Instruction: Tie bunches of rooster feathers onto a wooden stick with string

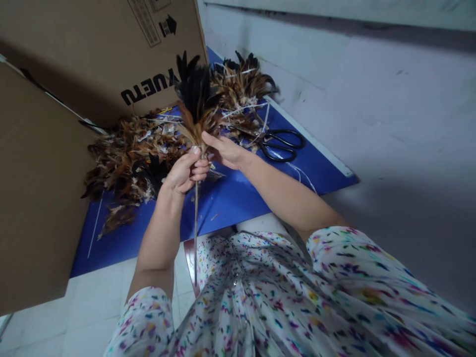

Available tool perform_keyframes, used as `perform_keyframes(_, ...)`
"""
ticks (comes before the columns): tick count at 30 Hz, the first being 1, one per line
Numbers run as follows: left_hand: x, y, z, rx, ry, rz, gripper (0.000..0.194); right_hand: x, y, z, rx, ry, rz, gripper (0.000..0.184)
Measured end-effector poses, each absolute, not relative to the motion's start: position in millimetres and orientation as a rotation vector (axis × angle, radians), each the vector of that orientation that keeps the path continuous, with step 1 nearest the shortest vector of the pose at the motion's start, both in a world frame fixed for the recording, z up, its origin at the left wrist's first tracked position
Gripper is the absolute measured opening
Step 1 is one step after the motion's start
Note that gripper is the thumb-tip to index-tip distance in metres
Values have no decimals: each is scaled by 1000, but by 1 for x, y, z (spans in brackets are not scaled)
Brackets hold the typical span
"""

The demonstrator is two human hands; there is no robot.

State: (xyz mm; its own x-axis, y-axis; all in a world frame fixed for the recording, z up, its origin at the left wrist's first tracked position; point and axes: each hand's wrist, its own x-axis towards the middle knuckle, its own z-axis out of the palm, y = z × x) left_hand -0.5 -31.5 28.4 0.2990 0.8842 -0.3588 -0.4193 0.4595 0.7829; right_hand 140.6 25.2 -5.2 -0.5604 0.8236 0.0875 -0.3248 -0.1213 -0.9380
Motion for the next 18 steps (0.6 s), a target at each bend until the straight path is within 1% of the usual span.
perform_keyframes(2,-8,-32,35,625,890,1015,22,144,30,-5,-610,-1323,1757,49)
perform_keyframes(4,-16,-31,43,640,909,1074,20,147,36,-8,-688,-1344,1683,43)
perform_keyframes(5,-20,-31,46,648,922,1104,20,147,38,-11,-759,-1381,1602,37)
perform_keyframes(8,-31,-29,53,638,965,1195,23,145,43,-19,-914,-1648,1246,8)
perform_keyframes(9,-35,-28,54,625,979,1225,24,144,43,-22,-922,-1783,1125,7)
perform_keyframes(12,-42,-26,55,594,1002,1288,25,141,39,-28,-882,-2203,771,27)
perform_keyframes(14,-44,-25,54,593,991,1301,25,140,34,-29,-921,-2396,529,34)
perform_keyframes(16,-45,-24,52,600,971,1296,26,138,31,-29,-1007,-2518,383,34)
perform_keyframes(18,-44,-23,49,605,961,1283,27,138,29,-28,-1066,-2577,355,26)
